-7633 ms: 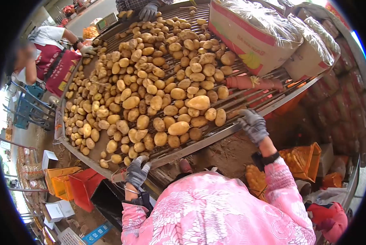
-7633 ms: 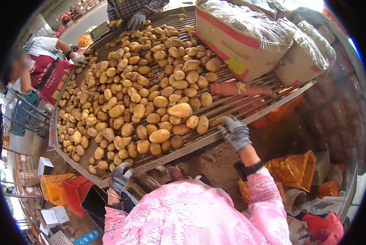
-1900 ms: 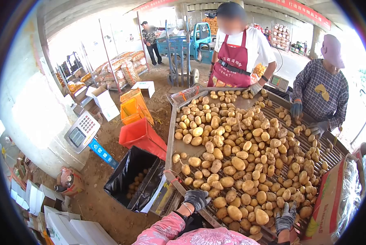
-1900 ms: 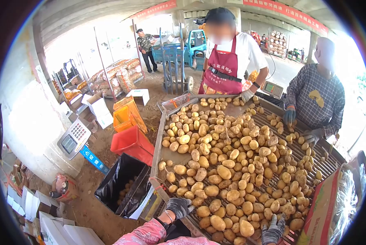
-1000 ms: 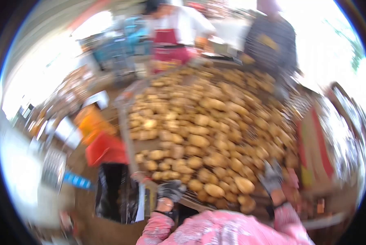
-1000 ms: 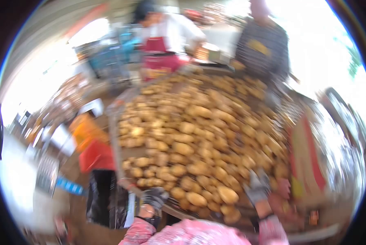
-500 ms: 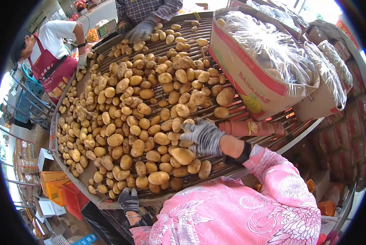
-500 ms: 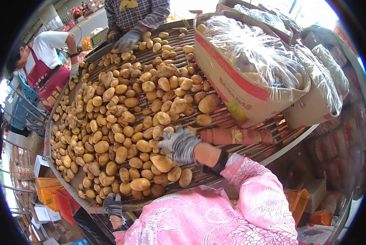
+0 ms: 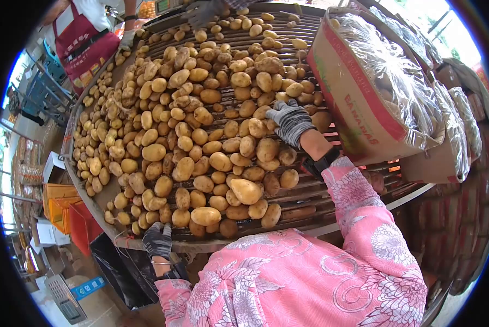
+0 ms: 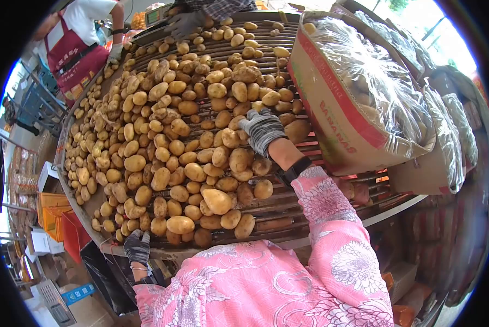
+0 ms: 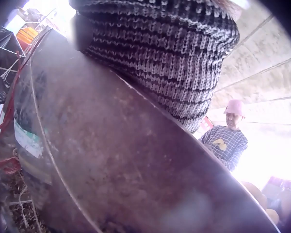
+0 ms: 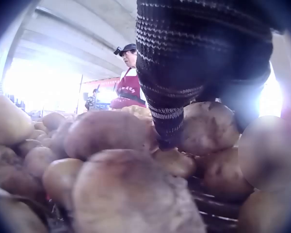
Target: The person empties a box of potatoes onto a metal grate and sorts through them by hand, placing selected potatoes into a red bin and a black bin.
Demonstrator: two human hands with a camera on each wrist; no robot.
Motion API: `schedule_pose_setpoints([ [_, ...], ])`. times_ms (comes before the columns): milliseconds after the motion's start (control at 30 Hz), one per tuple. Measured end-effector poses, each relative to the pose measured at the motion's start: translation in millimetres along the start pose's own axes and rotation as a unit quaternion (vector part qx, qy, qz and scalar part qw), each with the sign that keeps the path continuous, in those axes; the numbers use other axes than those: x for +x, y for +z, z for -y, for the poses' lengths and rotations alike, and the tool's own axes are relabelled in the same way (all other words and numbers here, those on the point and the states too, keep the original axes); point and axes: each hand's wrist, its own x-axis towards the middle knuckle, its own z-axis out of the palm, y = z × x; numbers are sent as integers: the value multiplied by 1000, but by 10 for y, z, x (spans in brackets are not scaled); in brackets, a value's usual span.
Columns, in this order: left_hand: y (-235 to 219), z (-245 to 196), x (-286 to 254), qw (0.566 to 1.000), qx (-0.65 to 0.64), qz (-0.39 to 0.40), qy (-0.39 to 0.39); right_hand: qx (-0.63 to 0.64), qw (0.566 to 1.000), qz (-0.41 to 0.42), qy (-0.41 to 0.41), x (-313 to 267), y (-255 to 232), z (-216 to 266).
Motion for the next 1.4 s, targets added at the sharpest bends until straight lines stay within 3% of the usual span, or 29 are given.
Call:
schedule_pose_setpoints([
  [100,42,34,9,1000,3,-13,5,-2,999,45,21,-195,-72,183],
  [167,9,5,12,1000,0,-7,-4,52,998,22,-5,-369,99,212],
  [233,2,7,17,999,-17,23,-17,14,999,-28,-32,-546,173,257],
  [300,91,95,20,999,-21,-12,29,84,994,-42,-61,-655,197,271],
  [367,76,50,57,948,-316,34,18,145,989,8,-38,-731,18,296],
  [400,66,19,56,913,-405,45,1,297,954,6,-31,-744,13,284],
  [433,-13,-98,42,913,-406,46,4,441,897,3,-24,-757,8,274],
  [467,-141,-269,17,876,-480,40,11,568,821,37,33,-782,-105,339],
  [500,-270,-440,-17,833,-552,33,16,567,822,38,34,-794,-96,351],
  [533,-384,-604,-52,793,-605,73,-6,726,680,90,54,-797,-82,356],
  [567,-481,-769,-71,792,-606,73,-7,849,505,138,72,-791,-76,374],
  [600,-565,-927,-79,754,-644,126,-9,879,454,133,59,-775,-103,448],
  [633,-604,-1056,-71,713,-678,178,-10,879,454,134,59,-760,-99,490],
  [700,-613,-1232,-23,707,-672,220,6,903,390,161,80,-742,-89,544],
  [767,-621,-1420,-20,699,-666,258,20,892,405,184,76,-756,-138,608],
  [833,-631,-1607,-55,669,-680,300,-5,804,566,184,10,-747,-174,728],
  [867,-595,-1626,-51,668,-683,295,-9,682,702,204,-29,-704,-235,765],
  [900,-517,-1624,-41,648,-698,305,10,645,731,172,-141,-686,-324,785],
  [967,-316,-1502,-17,629,-712,310,26,667,703,225,-100,-470,-526,734],
  [1000,-171,-1347,7,662,-694,279,43,613,770,87,-155,-286,-339,644],
  [1033,-51,-1193,29,695,-672,248,60,534,837,74,-95,-139,-360,599],
  [1067,-63,-1146,42,726,-648,218,78,387,914,50,-112,-24,-400,597],
  [1100,-103,-1090,34,728,-647,216,76,229,965,26,-125,41,-426,631],
  [1167,-362,-1078,5,566,-779,252,-97,166,967,72,-181,129,-295,794],
  [1233,-347,-973,40,551,-793,248,-79,103,958,114,-241,174,-215,924],
  [1300,-294,-819,40,464,-845,246,-101,-3,964,108,-242,155,-160,962],
  [1333,-279,-785,-2,504,-834,221,-27,-10,964,119,-237,162,-183,960],
  [1367,-268,-737,-13,505,-836,212,-31,-8,962,119,-246,172,-206,973],
  [1400,-259,-699,-5,442,-861,240,-75,-21,962,160,-221,172,-243,974],
])
